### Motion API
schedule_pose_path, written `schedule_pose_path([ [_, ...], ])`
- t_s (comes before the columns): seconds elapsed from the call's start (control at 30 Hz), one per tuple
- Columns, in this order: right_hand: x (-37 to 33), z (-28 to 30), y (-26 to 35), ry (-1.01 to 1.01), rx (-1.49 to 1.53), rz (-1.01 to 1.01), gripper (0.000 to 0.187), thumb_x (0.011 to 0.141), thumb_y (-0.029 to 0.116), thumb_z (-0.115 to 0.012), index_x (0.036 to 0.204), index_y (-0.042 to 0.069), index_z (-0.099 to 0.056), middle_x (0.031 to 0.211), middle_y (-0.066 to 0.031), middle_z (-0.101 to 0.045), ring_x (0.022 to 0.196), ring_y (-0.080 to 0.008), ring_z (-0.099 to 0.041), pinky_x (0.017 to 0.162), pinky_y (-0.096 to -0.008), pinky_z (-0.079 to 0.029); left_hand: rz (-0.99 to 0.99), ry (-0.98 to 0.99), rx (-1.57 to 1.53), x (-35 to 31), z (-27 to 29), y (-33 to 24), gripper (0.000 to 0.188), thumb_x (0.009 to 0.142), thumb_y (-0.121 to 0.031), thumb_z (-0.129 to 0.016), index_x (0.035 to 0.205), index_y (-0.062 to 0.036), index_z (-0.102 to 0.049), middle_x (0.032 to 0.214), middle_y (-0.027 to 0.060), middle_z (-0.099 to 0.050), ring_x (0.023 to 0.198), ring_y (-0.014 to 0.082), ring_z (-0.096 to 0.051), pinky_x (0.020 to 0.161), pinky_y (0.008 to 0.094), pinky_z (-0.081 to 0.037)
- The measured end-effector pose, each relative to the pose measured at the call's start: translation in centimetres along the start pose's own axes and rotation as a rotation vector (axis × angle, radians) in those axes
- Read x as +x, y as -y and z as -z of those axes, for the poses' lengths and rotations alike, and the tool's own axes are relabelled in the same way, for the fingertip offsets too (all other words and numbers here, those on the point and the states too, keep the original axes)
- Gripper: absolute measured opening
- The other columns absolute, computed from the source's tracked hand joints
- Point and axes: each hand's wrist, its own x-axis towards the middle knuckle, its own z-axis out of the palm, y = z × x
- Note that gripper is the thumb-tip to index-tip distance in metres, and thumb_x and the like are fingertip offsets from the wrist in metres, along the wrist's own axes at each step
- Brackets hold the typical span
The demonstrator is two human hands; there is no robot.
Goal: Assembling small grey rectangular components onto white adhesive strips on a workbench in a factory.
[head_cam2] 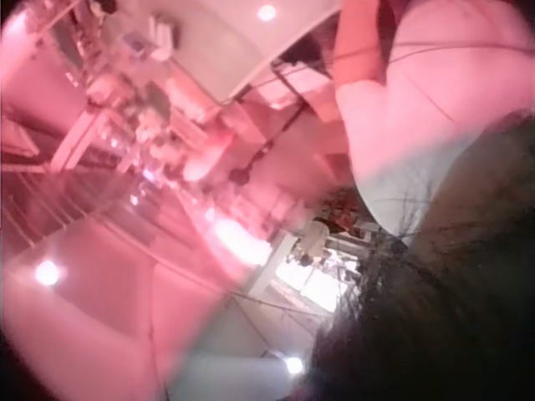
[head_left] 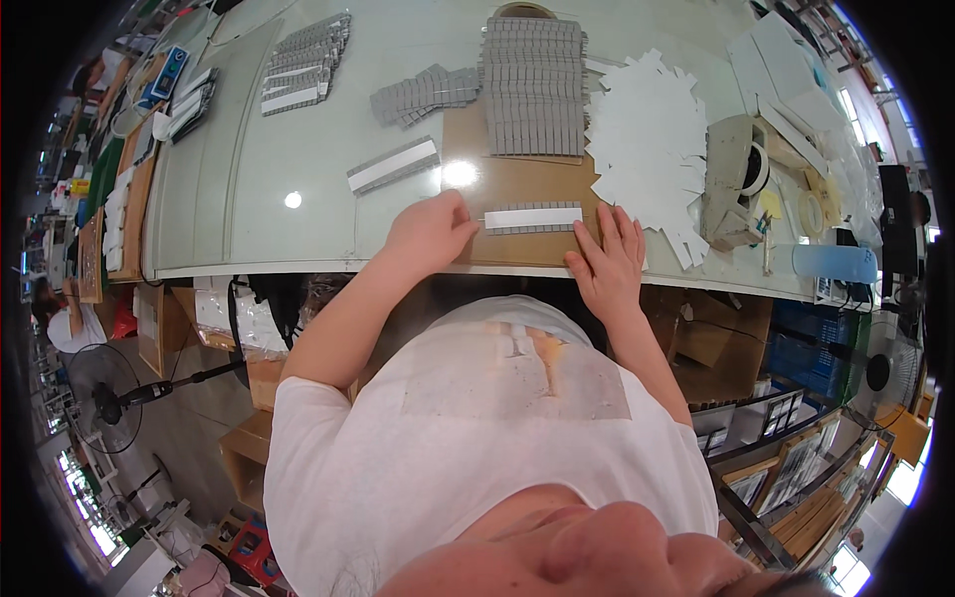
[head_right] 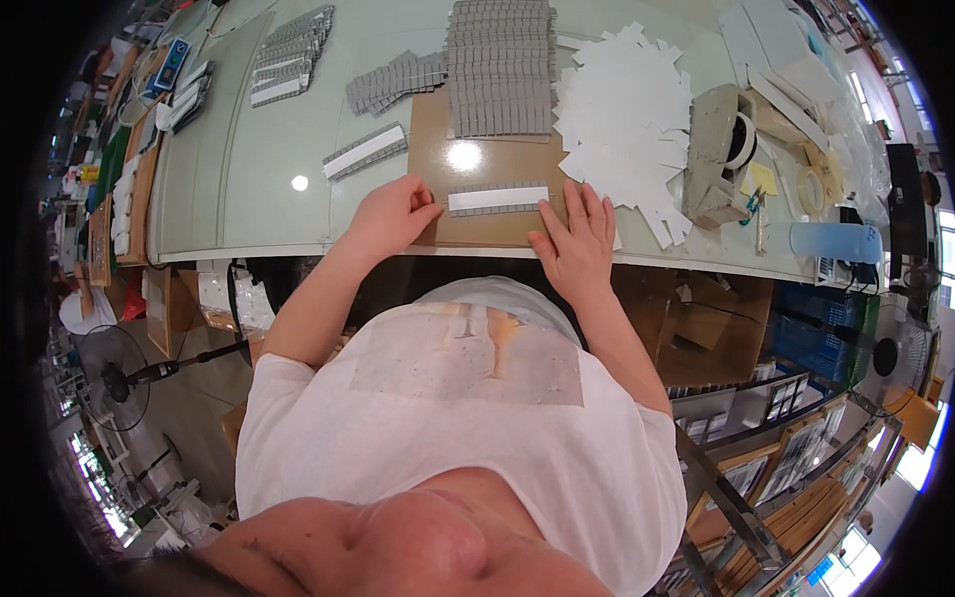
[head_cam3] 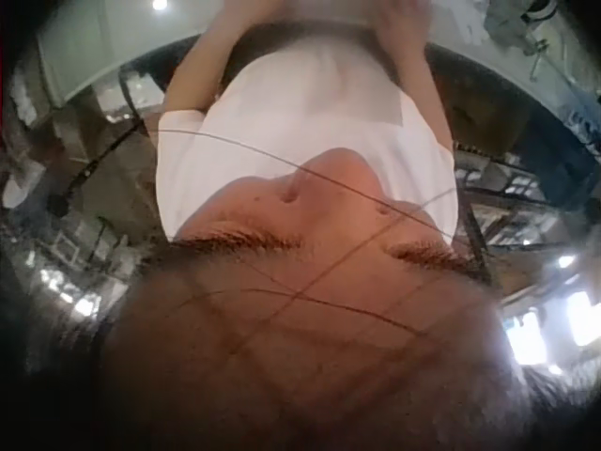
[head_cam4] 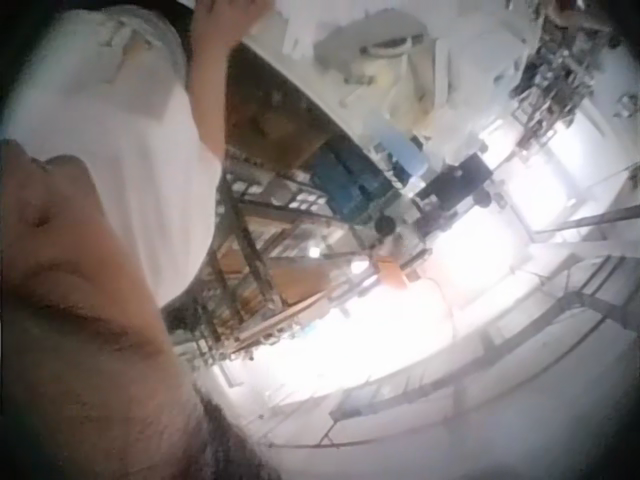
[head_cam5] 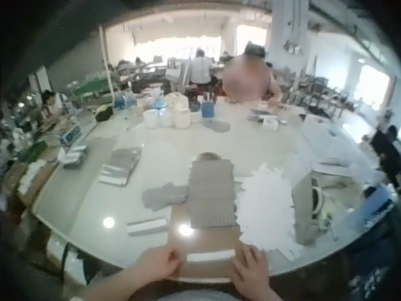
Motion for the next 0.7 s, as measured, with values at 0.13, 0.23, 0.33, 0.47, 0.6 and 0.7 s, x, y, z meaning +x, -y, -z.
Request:
schedule_pose_path([
  [0.13, 0.4, 0.3, 0.9, -0.018, 0.010, 0.008, 0.043, 0.097, 0.037, -0.065, 0.128, 0.009, -0.071, 0.151, -0.0192, -0.051, 0.140, -0.0414, -0.042, 0.118, -0.0580, -0.028, -0.524, -0.445, 0.099, -1.9, -2.8, 3.1, 0.022, 0.089, -0.019, -0.073, 0.106, -0.0061, -0.065, 0.104, 0.0128, -0.070, 0.100, 0.0339, -0.065, 0.084, 0.0420, -0.052],
  [0.23, 1.6, 0.3, 2.4, 0.051, 0.081, 0.057, 0.045, 0.093, 0.035, -0.069, 0.129, 0.008, -0.069, 0.151, -0.0196, -0.050, 0.140, -0.0416, -0.043, 0.118, -0.0584, -0.029, -0.623, -0.466, 0.177, -3.3, -4.1, 2.8, 0.043, 0.083, -0.027, -0.077, 0.121, -0.0117, -0.066, 0.127, 0.0094, -0.061, 0.121, 0.0319, -0.055, 0.097, 0.0459, -0.044],
  [0.33, 2.8, -0.6, 4.3, 0.104, 0.129, 0.110, 0.047, 0.091, 0.034, -0.071, 0.131, 0.010, -0.067, 0.151, -0.0185, -0.049, 0.140, -0.0401, -0.043, 0.118, -0.0584, -0.029, -0.678, -0.469, 0.294, -3.3, -4.4, 2.7, 0.058, 0.081, -0.034, -0.080, 0.133, -0.0153, -0.064, 0.138, 0.0074, -0.054, 0.130, 0.0280, -0.048, 0.105, 0.0477, -0.038],
  [0.47, 3.2, -1.1, 5.1, 0.145, 0.136, 0.163, 0.046, 0.090, 0.033, -0.072, 0.132, 0.013, -0.067, 0.150, -0.0178, -0.049, 0.140, -0.0382, -0.043, 0.118, -0.0588, -0.028, -0.686, -0.471, 0.371, -3.1, -4.4, 2.6, 0.060, 0.080, -0.040, -0.080, 0.133, -0.0156, -0.064, 0.142, 0.0075, -0.054, 0.129, 0.0282, -0.048, 0.106, 0.0474, -0.037],
  [0.6, 2.1, -0.2, 3.6, 0.091, 0.038, 0.068, 0.044, 0.089, 0.033, -0.073, 0.129, 0.015, -0.069, 0.147, -0.0181, -0.052, 0.138, -0.0379, -0.045, 0.118, -0.0602, -0.026, -0.681, -0.473, 0.370, -3.3, -4.2, 2.5, 0.062, 0.079, -0.042, -0.080, 0.132, -0.0152, -0.065, 0.143, 0.0076, -0.054, 0.130, 0.0282, -0.048, 0.107, 0.0474, -0.036],
  [0.7, 0.2, 0.1, 1.0, -0.009, -0.075, -0.061, 0.044, 0.088, 0.033, -0.073, 0.126, 0.010, -0.070, 0.145, -0.0190, -0.054, 0.136, -0.0391, -0.047, 0.117, -0.0615, -0.027, -0.685, -0.458, 0.347, -3.2, -4.2, 2.5, 0.063, 0.078, -0.042, -0.081, 0.132, -0.0148, -0.065, 0.142, 0.0079, -0.054, 0.130, 0.0287, -0.047, 0.107, 0.0475, -0.036],
])
